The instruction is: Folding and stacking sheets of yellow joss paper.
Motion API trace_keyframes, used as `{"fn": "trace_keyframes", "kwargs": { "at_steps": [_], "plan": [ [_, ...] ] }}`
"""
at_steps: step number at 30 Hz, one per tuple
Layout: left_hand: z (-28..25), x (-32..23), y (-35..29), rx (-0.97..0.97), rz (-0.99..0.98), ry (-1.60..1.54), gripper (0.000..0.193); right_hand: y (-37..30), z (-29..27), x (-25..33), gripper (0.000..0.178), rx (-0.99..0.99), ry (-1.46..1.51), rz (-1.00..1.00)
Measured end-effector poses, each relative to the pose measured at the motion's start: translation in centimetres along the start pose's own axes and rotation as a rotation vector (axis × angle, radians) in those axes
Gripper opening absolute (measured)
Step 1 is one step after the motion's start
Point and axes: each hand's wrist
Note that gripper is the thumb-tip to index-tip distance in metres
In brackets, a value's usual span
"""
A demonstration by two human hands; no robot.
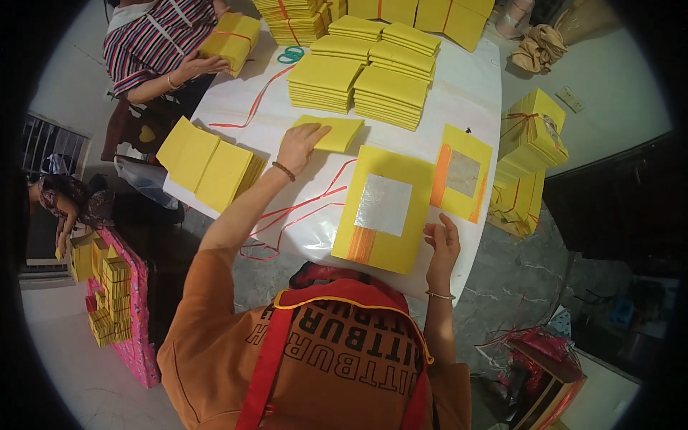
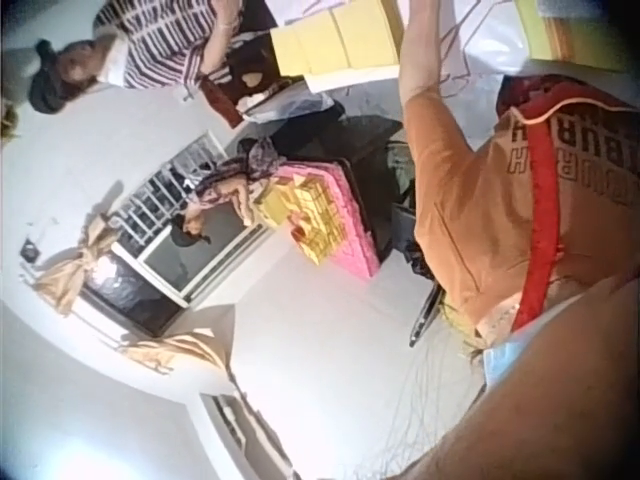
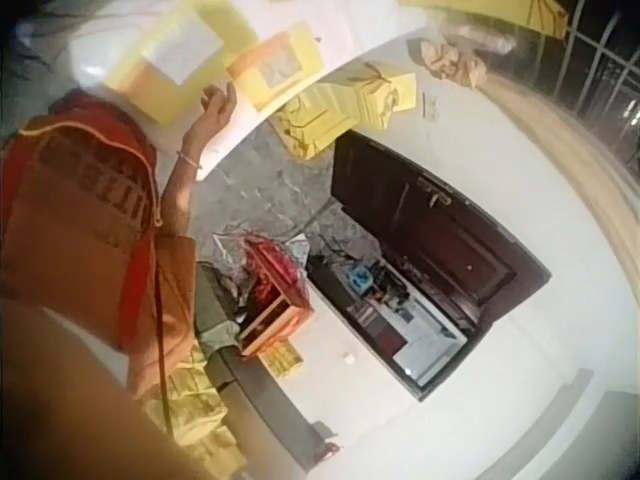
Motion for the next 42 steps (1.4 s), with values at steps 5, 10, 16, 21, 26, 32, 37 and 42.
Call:
{"fn": "trace_keyframes", "kwargs": {
  "at_steps": [5,10,16,21,26,32,37,42],
  "plan": [
    [1.8,-0.2,-4.1,0.436,0.0,0.318,0.056,0.2,-0.5,0.0,0.026,-0.006,-0.06,-0.023],
    [2.9,-0.3,-4.7,0.484,-0.001,0.435,0.056,-0.2,-0.8,-0.2,0.025,-0.028,-0.078,0.008],
    [0.5,-2.6,-3.8,0.339,0.025,0.375,0.054,-0.1,-1.0,-0.1,0.026,-0.002,-0.11,-0.041],
    [-3.2,-7.3,-5.9,0.379,-0.276,0.036,0.034,-0.2,-2.7,-0.5,0.025,-0.06,-0.092,-0.023],
    [1.0,-9.4,-11.1,0.178,-0.193,-0.047,0.014,0.2,-2.4,-1.4,0.025,-0.049,-0.097,0.027],
    [-0.3,-12.5,-12.1,0.28,-0.209,-0.267,0.016,-0.3,-1.2,-1.0,0.025,0.003,-0.094,0.013],
    [-1.6,-13.0,-11.5,0.307,-0.254,-0.335,0.02,-0.3,-1.7,-1.2,0.026,0.034,-0.139,0.008],
    [-4.3,-13.3,-9.0,0.247,-0.486,-0.437,0.022,0.1,-1.8,-0.9,0.027,0.027,-0.132,-0.008]
  ]
}}
Point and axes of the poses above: each hand's wrist, its own y-axis towards the middle knuckle, its own z-axis out of the palm, x = y × z, and after that the axes turned 10 degrees about -x, right-handed
